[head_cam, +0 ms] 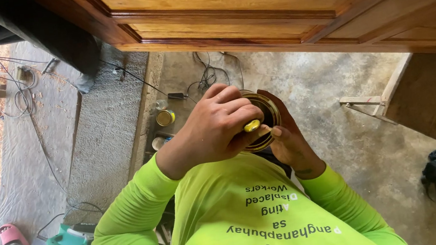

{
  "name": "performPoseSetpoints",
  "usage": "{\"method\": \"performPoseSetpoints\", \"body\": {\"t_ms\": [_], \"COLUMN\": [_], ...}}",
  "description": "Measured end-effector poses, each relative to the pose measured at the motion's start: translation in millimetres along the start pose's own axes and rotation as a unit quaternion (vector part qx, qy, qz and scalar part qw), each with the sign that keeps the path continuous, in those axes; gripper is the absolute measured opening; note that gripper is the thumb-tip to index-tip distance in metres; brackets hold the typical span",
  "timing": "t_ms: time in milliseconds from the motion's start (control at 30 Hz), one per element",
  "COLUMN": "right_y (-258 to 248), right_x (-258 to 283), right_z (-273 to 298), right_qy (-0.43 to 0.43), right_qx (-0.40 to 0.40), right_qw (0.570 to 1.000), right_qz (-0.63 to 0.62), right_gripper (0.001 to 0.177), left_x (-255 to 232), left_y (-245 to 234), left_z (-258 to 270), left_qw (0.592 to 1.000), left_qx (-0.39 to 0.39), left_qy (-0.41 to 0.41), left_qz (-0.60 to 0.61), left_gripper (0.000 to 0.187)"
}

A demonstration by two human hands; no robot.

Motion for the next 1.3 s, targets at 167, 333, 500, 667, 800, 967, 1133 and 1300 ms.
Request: {"method": "performPoseSetpoints", "body": {"t_ms": [167,333,500,667,800,967,1133,1300], "right_y": [8,7,8,8,9,9,10,9], "right_x": [5,5,6,6,5,5,7,7], "right_z": [1,1,1,1,1,1,1,0], "right_qy": [0.000,-0.001,0.010,0.008,0.010,0.011,0.013,0.009], "right_qx": [-0.005,-0.003,-0.004,-0.003,-0.004,-0.002,-0.001,-0.001], "right_qw": [1.000,1.000,1.000,1.000,1.000,1.000,1.000,1.000], "right_qz": [0.001,0.006,0.002,-0.005,-0.013,-0.013,-0.010,-0.008], "right_gripper": [0.102,0.104,0.106,0.105,0.104,0.103,0.102,0.103], "left_x": [2,3,3,5,5,6,7,8], "left_y": [2,3,1,2,2,2,3,4], "left_z": [-1,-1,-1,-1,-1,-1,-2,-2], "left_qw": [1.000,1.000,1.000,1.000,1.000,1.000,1.000,1.000], "left_qx": [0.000,-0.001,-0.005,-0.002,-0.002,0.003,0.003,0.002], "left_qy": [-0.007,-0.010,-0.011,-0.012,-0.012,-0.013,-0.012,-0.007], "left_qz": [-0.002,-0.003,-0.002,0.000,0.002,0.000,0.000,-0.001], "left_gripper": [0.019,0.019,0.020,0.020,0.020,0.020,0.020,0.020]}}
Point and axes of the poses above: each hand's wrist, its own z-axis away from the middle knuckle, its own y-axis out of the palm, x = y × z, the point moved 1 cm from there along -z, towards the middle knuckle, and after that the axes turned 13 degrees about x, right-handed, at the moved point
